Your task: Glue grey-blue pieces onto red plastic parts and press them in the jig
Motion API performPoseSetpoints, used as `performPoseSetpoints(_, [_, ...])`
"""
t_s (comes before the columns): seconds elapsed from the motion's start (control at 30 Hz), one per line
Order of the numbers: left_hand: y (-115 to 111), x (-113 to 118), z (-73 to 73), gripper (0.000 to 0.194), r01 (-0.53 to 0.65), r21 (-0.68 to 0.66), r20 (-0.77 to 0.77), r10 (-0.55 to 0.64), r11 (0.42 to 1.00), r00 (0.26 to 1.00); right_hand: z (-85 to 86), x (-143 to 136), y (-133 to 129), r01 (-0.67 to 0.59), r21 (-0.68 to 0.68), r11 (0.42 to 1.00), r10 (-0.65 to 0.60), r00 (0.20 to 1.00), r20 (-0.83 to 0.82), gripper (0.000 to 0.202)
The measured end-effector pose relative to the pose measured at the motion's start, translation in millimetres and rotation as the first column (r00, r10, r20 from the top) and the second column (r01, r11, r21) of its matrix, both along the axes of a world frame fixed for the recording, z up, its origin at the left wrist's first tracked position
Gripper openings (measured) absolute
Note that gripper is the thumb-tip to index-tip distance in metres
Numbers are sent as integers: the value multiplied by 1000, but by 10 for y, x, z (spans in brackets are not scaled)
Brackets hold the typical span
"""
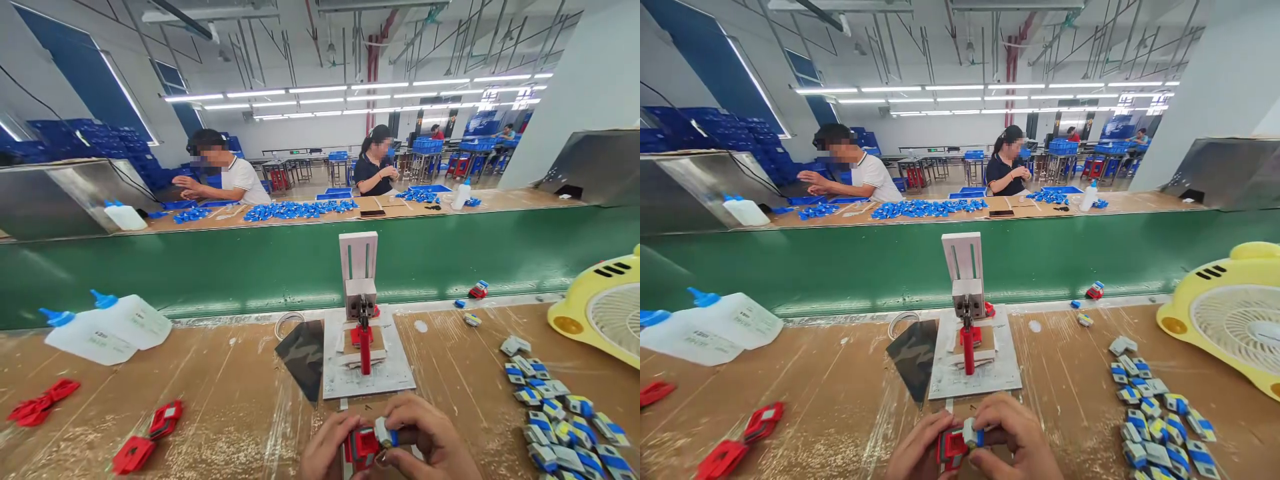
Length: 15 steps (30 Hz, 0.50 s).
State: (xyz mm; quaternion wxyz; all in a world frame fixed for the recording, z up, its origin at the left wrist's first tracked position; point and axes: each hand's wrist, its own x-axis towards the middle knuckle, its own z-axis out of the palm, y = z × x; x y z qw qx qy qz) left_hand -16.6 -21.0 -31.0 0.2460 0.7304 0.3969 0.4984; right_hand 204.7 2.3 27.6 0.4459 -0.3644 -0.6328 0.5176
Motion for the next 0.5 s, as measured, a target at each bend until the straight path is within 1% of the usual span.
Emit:
performPoseSetpoints(0.07, [-8, 10, -78, 38, -144, 111, -59, 151, 983, 987, 63, -27, 19, 20, -25, 999, -21, 999, -40, 29])
performPoseSetpoints(0.1, [-8, 26, -110, 33, -194, 169, -80, 209, 966, 975, 73, -30, 21, 40, -14, 999, -40, 999, -35, 32])
performPoseSetpoints(0.17, [-1, 56, -153, 26, -262, 278, -103, 300, 924, 948, 43, -46, 13, 57, 11, 998, -57, 998, -13, 39])
performPoseSetpoints(0.2, [4, 65, -162, 25, -288, 322, -110, 338, 902, 935, 7, -67, 3, 59, -14, 998, -60, 998, -27, 39])
performPoseSetpoints(0.23, [7, 68, -164, 24, -308, 356, -116, 369, 882, 922, -37, -100, -11, 60, -80, 995, -65, 996, -66, 36])
performPoseSetpoints(0.27, [6, 67, -160, 24, -325, 377, -121, 394, 867, 911, -83, -144, -29, 55, -177, 983, -78, 989, -125, 35])
performPoseSetpoints(0.33, [-5, 60, -136, 24, -347, 396, -142, 431, 850, 891, -158, -254, -68, 36, -376, 926, -139, 958, -250, 44])
performPoseSetpoints(0.37, [-15, 58, -116, 23, -351, 403, -156, 442, 845, 883, -179, -310, -86, 34, -441, 897, -176, 942, -287, 49])
performPoseSetpoints(0.43, [-37, 69, -66, 23, -356, 427, -188, 466, 832, 865, -180, -402, -109, 40, -493, 869, -218, 926, -309, 57])
performPoseSetpoints(0.5, [-50, 92, -4, 24, -362, 472, -212, 502, 804, 839, -140, -447, -110, 53, -498, 865, -218, 935, -280, 60])
